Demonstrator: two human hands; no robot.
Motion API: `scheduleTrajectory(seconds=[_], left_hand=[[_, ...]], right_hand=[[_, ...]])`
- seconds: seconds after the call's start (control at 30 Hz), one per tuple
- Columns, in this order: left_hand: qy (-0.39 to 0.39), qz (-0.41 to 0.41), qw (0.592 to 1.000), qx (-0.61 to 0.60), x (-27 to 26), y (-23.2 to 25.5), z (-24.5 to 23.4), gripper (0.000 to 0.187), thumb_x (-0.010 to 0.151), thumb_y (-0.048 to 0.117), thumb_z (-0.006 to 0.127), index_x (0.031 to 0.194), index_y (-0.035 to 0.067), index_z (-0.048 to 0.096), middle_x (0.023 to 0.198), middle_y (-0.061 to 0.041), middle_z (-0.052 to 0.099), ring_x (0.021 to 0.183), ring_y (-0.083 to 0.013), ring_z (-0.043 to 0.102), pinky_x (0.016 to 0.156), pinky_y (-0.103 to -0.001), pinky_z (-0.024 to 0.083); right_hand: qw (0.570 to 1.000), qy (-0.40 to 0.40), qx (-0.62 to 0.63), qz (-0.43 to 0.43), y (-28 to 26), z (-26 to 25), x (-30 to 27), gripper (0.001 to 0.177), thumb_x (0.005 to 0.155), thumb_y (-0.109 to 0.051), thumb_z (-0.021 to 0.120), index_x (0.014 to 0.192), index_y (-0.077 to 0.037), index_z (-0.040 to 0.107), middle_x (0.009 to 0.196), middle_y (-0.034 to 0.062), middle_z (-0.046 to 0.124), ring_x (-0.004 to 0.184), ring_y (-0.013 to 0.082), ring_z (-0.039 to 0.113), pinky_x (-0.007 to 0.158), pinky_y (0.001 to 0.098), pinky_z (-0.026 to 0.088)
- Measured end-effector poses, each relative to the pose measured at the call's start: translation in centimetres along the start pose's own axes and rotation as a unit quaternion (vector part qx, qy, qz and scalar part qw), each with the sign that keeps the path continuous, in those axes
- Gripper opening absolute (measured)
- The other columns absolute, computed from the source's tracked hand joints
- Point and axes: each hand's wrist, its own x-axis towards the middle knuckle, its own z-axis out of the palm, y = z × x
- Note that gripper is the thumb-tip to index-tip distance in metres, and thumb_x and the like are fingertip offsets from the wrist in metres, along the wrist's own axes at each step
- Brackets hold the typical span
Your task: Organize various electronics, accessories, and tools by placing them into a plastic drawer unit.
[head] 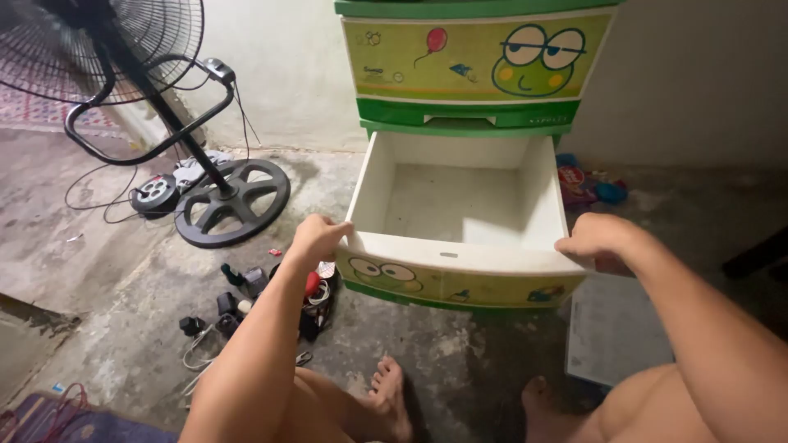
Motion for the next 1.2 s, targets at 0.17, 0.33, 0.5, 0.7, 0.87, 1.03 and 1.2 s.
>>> scheduleTrajectory(seconds=[0.17,0.33,0.5,0.7,0.87,1.03,1.2], left_hand=[[0.030,0.043,0.999,0.004,-0.6,-0.1,0.2,0.042,0.079,0.035,0.075,0.096,-0.003,0.078,0.078,-0.017,0.075,0.065,-0.0243,0.074,0.061,-0.036,0.060],[0.070,0.129,0.989,0.012,0.7,-1.8,-1.5,0.043,0.079,0.035,0.075,0.102,-0.001,0.078,0.086,-0.017,0.078,0.077,-0.0235,0.077,0.073,-0.035,0.060],[0.152,0.101,0.983,-0.016,-3.2,-4.9,-4.1,0.042,0.080,0.035,0.074,0.104,0.001,0.073,0.099,-0.017,0.078,0.092,-0.0253,0.075,0.083,-0.037,0.058],[0.254,0.098,0.962,-0.025,-10.6,-9.1,-9.3,0.034,0.084,0.032,0.071,0.103,0.003,0.072,0.095,-0.016,0.077,0.088,-0.0267,0.075,0.082,-0.038,0.058],[0.353,0.063,0.930,-0.081,-11.2,-13.7,-11.8,0.027,0.086,0.026,0.068,0.102,0.004,0.073,0.093,-0.014,0.077,0.086,-0.0254,0.076,0.080,-0.038,0.059],[0.372,0.024,0.925,-0.072,-12.3,-12.8,-12.3,0.024,0.086,0.024,0.068,0.100,0.006,0.074,0.092,-0.013,0.078,0.085,-0.0249,0.076,0.079,-0.038,0.059],[0.355,0.008,0.928,-0.109,-11.4,-13.4,-13.6,0.029,0.084,0.026,0.066,0.103,0.005,0.070,0.095,-0.014,0.077,0.086,-0.0265,0.076,0.078,-0.039,0.060]], right_hand=[[0.997,0.045,-0.053,0.032,-3.2,-2.2,-4.7,0.054,0.082,-0.052,0.071,0.104,-0.005,0.083,0.105,0.0197,0.080,0.097,0.0365,0.077,0.087,0.0480,0.060],[0.988,0.121,-0.061,0.073,-8.4,-5.5,-10.1,0.055,0.089,-0.056,0.070,0.114,-0.009,0.081,0.116,0.0189,0.076,0.110,0.0399,0.071,0.094,0.0548,0.054],[0.974,0.225,0.012,-0.026,-14.9,-7.1,-13.3,0.043,0.091,-0.050,0.068,0.118,-0.019,0.078,0.112,0.0130,0.079,0.109,0.0372,0.071,0.096,0.0542,0.054],[0.952,0.200,0.011,-0.231,-26.3,-6.8,-16.7,0.038,0.091,-0.040,0.068,0.117,-0.014,0.077,0.112,0.0102,0.078,0.103,0.0326,0.074,0.092,0.0440,0.056],[0.925,0.161,0.039,-0.342,-35.5,-5.5,-19.1,0.037,0.090,-0.037,0.069,0.115,-0.011,0.077,0.110,0.0111,0.078,0.101,0.0297,0.075,0.090,0.0415,0.057],[0.898,0.128,0.057,-0.418,-41.8,-3.0,-19.2,0.037,0.091,-0.037,0.068,0.113,-0.010,0.078,0.105,0.0141,0.079,0.096,0.0293,0.076,0.088,0.0400,0.058],[0.869,0.093,0.175,-0.453,-47.4,1.2,-16.5,0.033,0.090,-0.033,0.070,0.110,-0.008,0.076,0.100,0.0140,0.078,0.091,0.0277,0.077,0.083,0.0390,0.059]])
